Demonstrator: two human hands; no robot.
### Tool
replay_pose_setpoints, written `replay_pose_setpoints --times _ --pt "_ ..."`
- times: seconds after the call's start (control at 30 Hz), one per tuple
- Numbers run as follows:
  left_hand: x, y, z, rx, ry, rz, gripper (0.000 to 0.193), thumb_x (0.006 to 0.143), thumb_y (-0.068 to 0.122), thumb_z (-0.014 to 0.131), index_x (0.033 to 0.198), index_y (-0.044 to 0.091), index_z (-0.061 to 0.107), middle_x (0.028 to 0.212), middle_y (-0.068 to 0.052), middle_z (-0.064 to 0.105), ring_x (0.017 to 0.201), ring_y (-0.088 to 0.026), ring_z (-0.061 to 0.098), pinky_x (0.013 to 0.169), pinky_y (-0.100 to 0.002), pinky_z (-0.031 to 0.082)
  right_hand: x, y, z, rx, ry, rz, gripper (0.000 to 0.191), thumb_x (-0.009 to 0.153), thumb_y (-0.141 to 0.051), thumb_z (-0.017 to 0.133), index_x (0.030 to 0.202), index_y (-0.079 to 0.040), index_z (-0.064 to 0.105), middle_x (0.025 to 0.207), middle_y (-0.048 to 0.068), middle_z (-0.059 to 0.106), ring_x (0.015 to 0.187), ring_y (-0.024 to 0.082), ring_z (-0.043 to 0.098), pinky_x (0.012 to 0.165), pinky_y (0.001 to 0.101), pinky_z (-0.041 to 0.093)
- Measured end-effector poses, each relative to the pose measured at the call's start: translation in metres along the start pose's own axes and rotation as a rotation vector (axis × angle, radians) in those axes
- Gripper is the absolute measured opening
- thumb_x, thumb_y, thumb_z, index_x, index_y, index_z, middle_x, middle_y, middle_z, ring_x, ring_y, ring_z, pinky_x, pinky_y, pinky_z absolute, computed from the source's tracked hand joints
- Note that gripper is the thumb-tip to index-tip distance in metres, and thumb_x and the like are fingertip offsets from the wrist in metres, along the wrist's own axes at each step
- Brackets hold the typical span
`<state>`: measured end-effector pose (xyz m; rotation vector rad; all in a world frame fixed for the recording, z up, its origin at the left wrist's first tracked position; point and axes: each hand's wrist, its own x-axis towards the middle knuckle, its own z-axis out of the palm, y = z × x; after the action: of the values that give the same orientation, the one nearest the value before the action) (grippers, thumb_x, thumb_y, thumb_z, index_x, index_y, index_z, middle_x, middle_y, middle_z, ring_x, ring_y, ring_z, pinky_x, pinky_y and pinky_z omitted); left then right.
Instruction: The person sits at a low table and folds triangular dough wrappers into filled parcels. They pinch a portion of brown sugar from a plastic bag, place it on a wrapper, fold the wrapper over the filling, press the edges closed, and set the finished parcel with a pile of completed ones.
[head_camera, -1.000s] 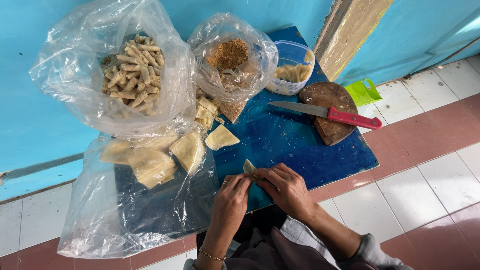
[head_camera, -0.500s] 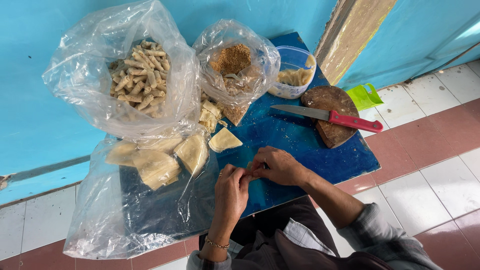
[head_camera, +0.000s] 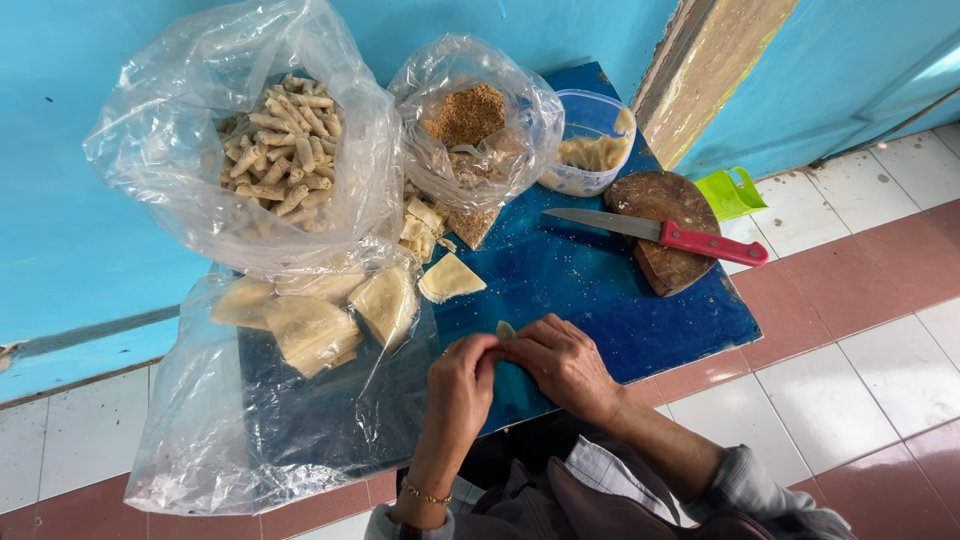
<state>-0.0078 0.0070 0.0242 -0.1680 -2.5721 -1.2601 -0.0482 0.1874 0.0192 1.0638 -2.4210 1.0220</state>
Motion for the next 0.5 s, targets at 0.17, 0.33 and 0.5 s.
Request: replay_pose_setpoints --times 0.17,0.33,0.5 --pt "-0.007 -0.005 0.006 0.157 0.002 0.108 0.014 0.086 0.002 0.071 0.101 0.001 0.070 0.100 -0.010 0.069 0.096 -0.029 0.068 0.076 -0.040 0.058 0.012 0.017 0.005 0.176 -0.086 0.249 0.010 0.081 -0.017 0.082 0.089 -0.010 0.079 0.089 0.007 0.067 0.086 0.025 0.065 0.073 0.0380 0.055" --pt "0.008 -0.009 0.005 0.181 -0.102 0.028 0.008 0.089 0.004 0.070 0.096 0.002 0.073 0.093 -0.010 0.066 0.090 -0.027 0.068 0.074 -0.040 0.057 0.010 0.017 0.005 0.161 -0.058 0.243 0.011 0.086 -0.017 0.079 0.093 -0.010 0.076 0.093 0.004 0.071 0.086 0.022 0.068 0.074 0.0360 0.057" --pt "0.022 -0.006 -0.002 0.161 -0.183 -0.096 0.007 0.090 0.010 0.071 0.092 0.004 0.074 0.090 -0.010 0.066 0.082 -0.030 0.068 0.072 -0.043 0.055 -0.002 0.003 0.000 -0.106 0.023 -0.016 0.019 0.084 -0.020 0.079 0.100 -0.009 0.076 0.098 0.003 0.071 0.083 0.022 0.065 0.070 0.0361 0.054"
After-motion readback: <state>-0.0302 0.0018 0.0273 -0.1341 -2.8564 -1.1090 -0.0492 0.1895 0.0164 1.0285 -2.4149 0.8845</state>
